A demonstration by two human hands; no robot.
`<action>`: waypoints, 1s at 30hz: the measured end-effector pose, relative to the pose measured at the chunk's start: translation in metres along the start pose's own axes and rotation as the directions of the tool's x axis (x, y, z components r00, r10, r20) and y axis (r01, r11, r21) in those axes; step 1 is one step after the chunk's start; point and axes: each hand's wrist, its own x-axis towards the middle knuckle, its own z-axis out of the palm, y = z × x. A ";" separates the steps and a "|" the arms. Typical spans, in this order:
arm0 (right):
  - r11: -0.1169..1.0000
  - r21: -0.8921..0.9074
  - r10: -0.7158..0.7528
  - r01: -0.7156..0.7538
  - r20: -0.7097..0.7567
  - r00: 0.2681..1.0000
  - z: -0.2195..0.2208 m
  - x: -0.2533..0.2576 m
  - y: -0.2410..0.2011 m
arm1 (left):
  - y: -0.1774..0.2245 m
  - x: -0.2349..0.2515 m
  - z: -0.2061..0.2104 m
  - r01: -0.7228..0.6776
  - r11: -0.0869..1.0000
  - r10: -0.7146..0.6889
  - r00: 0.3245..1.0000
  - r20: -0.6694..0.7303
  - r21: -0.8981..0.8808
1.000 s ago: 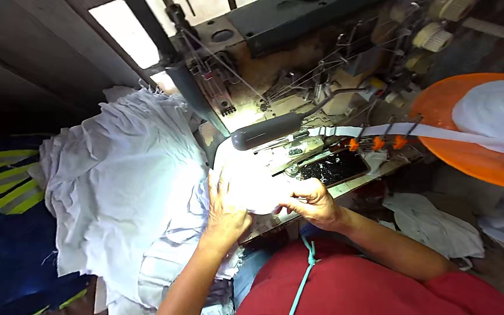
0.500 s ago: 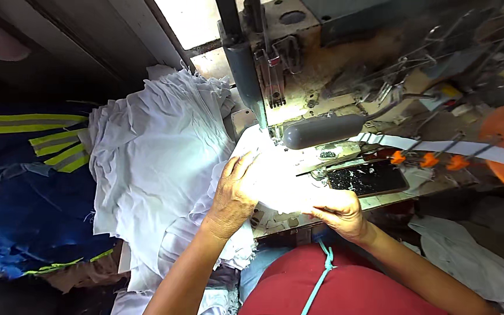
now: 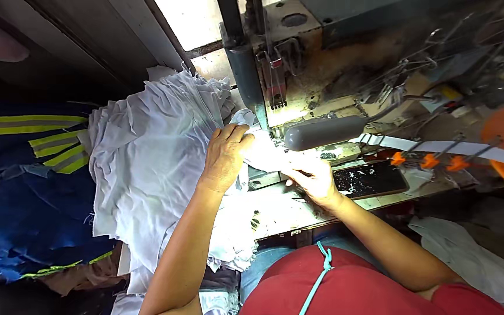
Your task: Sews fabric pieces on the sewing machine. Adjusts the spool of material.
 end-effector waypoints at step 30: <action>0.998 -0.018 0.070 -0.068 0.346 0.936 0.011 -0.063 -0.009 | 0.009 -0.107 -0.013 0.529 0.765 -0.570 0.822 -0.004 -0.368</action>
